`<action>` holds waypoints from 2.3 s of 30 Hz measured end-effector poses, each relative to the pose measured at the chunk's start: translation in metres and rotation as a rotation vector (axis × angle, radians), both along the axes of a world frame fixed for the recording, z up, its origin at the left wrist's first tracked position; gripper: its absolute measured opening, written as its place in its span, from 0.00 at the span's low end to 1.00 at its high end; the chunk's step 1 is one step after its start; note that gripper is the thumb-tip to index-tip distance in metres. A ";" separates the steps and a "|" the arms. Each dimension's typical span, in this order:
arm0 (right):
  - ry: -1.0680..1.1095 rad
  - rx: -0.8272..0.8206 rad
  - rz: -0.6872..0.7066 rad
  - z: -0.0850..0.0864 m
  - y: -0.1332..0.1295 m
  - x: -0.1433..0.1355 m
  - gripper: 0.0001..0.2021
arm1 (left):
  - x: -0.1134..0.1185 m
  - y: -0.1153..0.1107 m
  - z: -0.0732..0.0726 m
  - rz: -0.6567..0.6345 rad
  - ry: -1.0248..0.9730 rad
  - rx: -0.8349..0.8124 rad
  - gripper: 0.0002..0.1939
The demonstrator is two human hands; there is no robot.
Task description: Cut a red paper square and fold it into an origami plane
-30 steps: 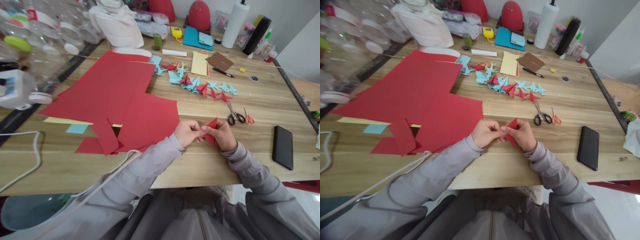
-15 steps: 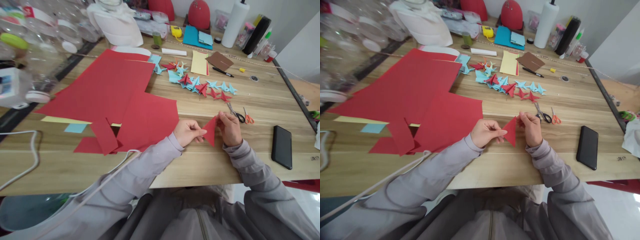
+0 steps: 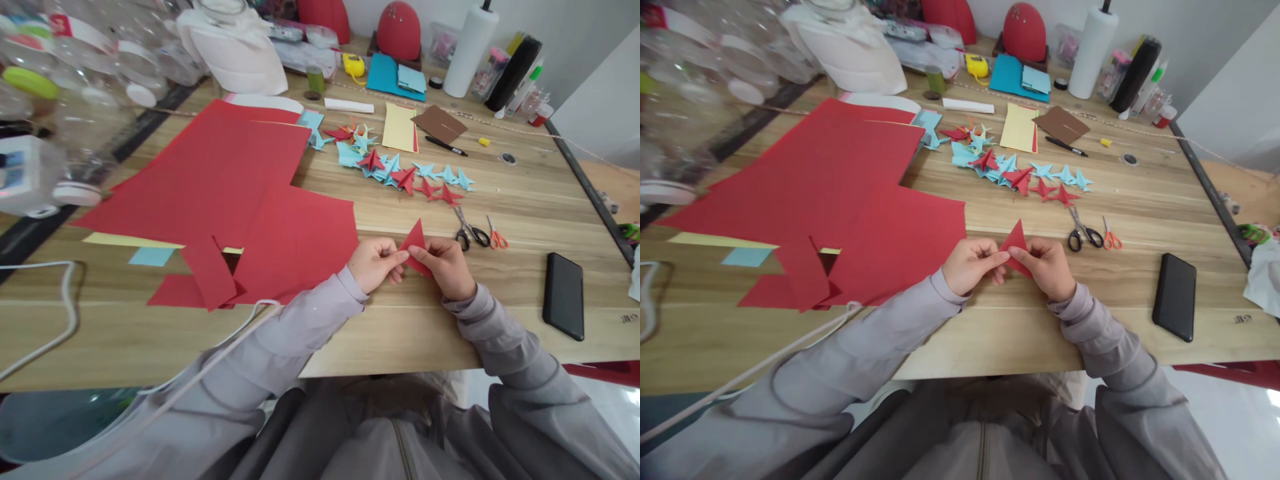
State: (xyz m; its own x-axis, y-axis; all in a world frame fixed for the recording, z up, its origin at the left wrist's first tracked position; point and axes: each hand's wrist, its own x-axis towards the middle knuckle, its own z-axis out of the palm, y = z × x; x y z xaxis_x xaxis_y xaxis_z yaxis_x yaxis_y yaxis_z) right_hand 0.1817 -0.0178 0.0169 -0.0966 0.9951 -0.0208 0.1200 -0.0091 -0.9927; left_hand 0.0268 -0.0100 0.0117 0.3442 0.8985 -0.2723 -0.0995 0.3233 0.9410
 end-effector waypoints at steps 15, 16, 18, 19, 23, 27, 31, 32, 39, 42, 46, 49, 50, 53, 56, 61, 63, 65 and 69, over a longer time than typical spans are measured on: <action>0.145 -0.154 -0.015 -0.004 0.004 0.003 0.20 | -0.003 0.007 -0.003 0.131 -0.128 0.001 0.22; 0.119 -0.168 0.032 -0.003 0.004 0.002 0.19 | -0.003 0.008 -0.003 0.140 -0.130 0.000 0.22; 0.084 -0.175 0.090 -0.002 0.002 0.001 0.18 | -0.003 0.009 -0.004 0.145 -0.131 -0.007 0.22; 0.084 -0.175 0.098 -0.002 0.002 0.000 0.18 | -0.003 0.009 -0.004 0.148 -0.132 -0.008 0.22; 0.150 -0.230 0.089 -0.001 0.001 0.001 0.18 | -0.003 0.009 -0.003 0.177 -0.130 0.007 0.22; 0.211 -0.277 0.089 -0.001 0.002 0.003 0.19 | -0.003 0.009 -0.004 0.217 -0.091 0.073 0.23; 0.230 -0.248 0.084 -0.001 0.003 0.003 0.19 | -0.003 0.009 -0.002 0.260 -0.031 0.165 0.21; 0.225 -0.234 0.081 -0.001 0.003 0.003 0.19 | -0.003 0.008 -0.002 0.267 -0.015 0.185 0.20; 0.209 -0.177 0.054 0.001 0.002 0.004 0.19 | -0.005 0.008 0.000 0.260 -0.024 0.222 0.15; 0.205 -0.158 0.006 0.001 0.002 0.005 0.19 | -0.005 0.009 -0.001 0.207 -0.090 0.193 0.16; 0.206 -0.137 -0.031 0.001 0.003 0.005 0.19 | -0.005 0.010 -0.003 0.133 -0.075 0.164 0.16; 0.208 -0.121 -0.024 0.000 0.002 0.004 0.19 | -0.005 0.011 -0.003 0.104 -0.077 0.126 0.15; 0.206 -0.110 -0.023 0.000 0.002 0.003 0.19 | -0.005 0.011 -0.003 0.095 -0.081 0.112 0.15; 0.189 -0.063 -0.045 0.001 0.002 0.003 0.19 | -0.005 0.011 -0.002 0.092 -0.084 0.084 0.14; 0.155 -0.023 -0.067 0.001 0.001 0.003 0.18 | -0.006 0.010 -0.002 0.113 -0.073 0.075 0.15; 0.022 0.100 -0.101 -0.004 -0.001 0.003 0.17 | -0.005 0.011 -0.005 0.164 -0.053 0.079 0.17; -0.065 0.180 -0.110 -0.008 -0.002 0.004 0.16 | -0.005 0.012 -0.007 0.206 -0.073 0.074 0.18; -0.178 0.258 -0.093 -0.010 -0.004 0.005 0.15 | -0.004 0.013 -0.007 0.233 -0.125 0.074 0.22; -0.403 0.372 -0.016 -0.012 -0.009 0.005 0.15 | -0.001 0.010 -0.005 0.182 -0.233 0.073 0.27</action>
